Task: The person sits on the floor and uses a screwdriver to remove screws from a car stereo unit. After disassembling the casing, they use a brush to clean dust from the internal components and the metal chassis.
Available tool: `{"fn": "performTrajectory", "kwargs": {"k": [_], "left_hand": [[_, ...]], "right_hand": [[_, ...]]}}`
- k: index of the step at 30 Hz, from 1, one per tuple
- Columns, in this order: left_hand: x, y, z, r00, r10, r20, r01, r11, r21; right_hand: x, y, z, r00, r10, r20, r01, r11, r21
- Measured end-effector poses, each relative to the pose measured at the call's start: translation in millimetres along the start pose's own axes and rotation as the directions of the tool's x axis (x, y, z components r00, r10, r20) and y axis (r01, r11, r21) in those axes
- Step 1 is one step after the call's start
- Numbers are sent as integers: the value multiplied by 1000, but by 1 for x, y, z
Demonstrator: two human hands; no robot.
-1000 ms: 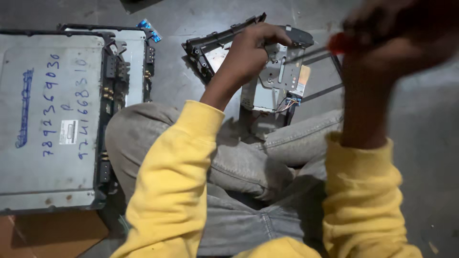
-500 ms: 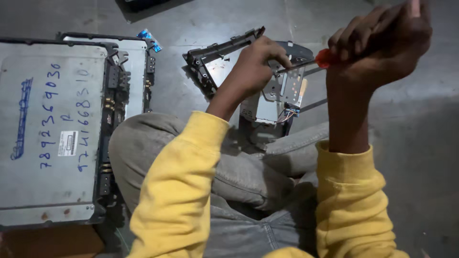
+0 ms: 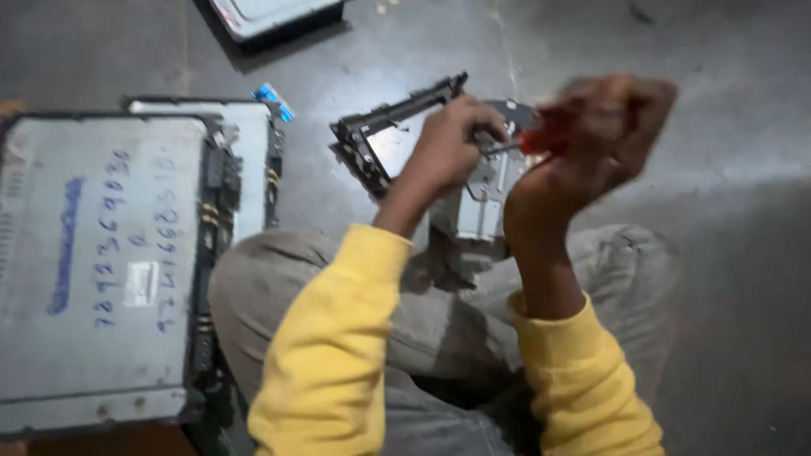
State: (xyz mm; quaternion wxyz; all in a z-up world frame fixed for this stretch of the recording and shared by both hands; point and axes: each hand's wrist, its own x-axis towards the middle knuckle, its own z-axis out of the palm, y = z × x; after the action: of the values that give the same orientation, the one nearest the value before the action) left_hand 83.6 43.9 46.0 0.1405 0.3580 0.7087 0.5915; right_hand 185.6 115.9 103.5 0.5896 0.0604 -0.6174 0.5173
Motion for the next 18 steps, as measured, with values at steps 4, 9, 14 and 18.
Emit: {"fn": "performTrajectory", "kwargs": {"k": [4,9,14,18], "left_hand": [[3,-6,0,996,75,-39,-76,996,-39],[5,-4,-1,999,42,-19,-44,989,-139],[0,4,14,991,96,-97,-96,995,3],[0,8,17,971,111,-210,-96,992,77]], "right_hand": [[22,-4,6,994,76,77,-91,971,221],[56,-13,-11,892,21,451,-184,929,322],[13,-20,-29,982,130,137,-144,985,94],[-7,-3,-33,989,141,-48,-139,989,43]]}}
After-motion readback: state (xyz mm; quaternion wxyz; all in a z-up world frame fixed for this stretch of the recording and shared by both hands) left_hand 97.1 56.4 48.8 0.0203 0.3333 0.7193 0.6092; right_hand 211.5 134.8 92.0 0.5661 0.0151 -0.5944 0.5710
